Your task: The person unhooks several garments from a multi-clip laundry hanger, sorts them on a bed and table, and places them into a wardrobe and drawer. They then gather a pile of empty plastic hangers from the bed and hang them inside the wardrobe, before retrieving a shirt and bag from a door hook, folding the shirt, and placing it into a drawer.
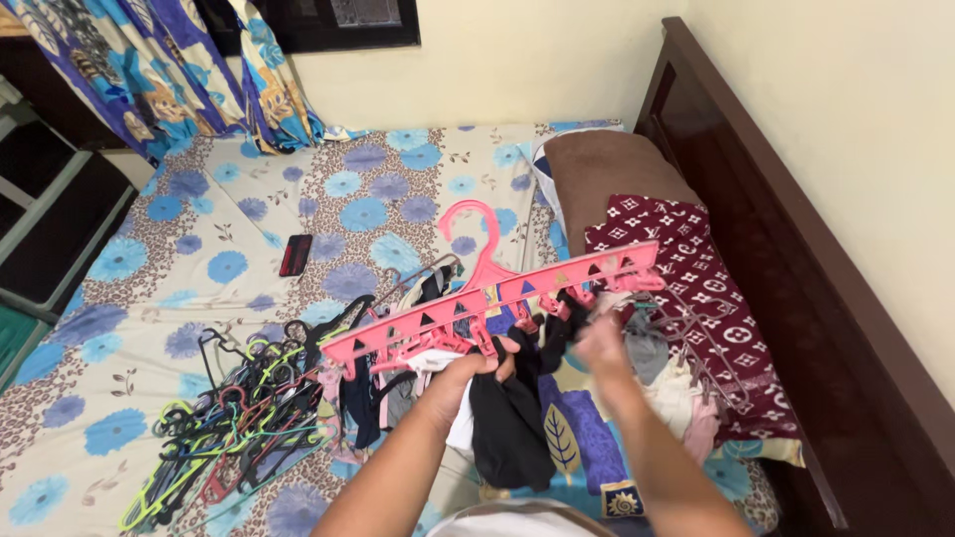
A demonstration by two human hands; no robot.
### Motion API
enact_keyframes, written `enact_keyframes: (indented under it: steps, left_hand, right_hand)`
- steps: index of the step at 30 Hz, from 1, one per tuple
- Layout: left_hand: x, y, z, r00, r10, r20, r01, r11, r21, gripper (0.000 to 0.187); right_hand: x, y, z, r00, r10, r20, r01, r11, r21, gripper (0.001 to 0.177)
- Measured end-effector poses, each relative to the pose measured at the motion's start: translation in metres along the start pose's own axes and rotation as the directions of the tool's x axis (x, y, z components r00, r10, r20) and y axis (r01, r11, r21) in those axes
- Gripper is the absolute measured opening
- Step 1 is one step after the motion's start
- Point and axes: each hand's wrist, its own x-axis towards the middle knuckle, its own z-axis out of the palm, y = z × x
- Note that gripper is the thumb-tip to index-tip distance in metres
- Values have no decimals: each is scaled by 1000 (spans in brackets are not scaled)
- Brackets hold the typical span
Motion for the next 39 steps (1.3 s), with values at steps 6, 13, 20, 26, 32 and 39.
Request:
enact_keyframes:
  steps: [6, 13, 20, 26, 32, 39]
  left_hand:
    - [7, -23, -27, 999, -25, -28, 24, 999, -32, 37]
    - [30, -60, -40, 947, -321, -5, 316, 935, -164, 43]
    - [43, -61, -26, 939, -300, -168, 299, 954, -30, 34]
    - [29, -50, -26, 924, -349, -157, 322, 931, -175, 33]
    - [24, -53, -47, 942, -290, -168, 327, 904, 276, 44]
    - [27, -43, -25, 908, -328, -260, 417, 770, 483, 43]
  right_hand:
    - [-27, 85, 30, 950, 311, 44, -311, 915, 258, 30]
    - [-24, 48, 47, 958, -282, 54, 211, 563, -799, 33]
    - [-13, 30, 24, 852, 520, -68, -388, 712, 585, 66]
    - [3, 62, -29, 990, 136, 47, -140, 825, 547, 39]
    - [22, 56, -55, 990, 144, -12, -132, 938, 319, 34]
    - [-1, 21, 18, 875, 484, -28, -410, 770, 488, 31]
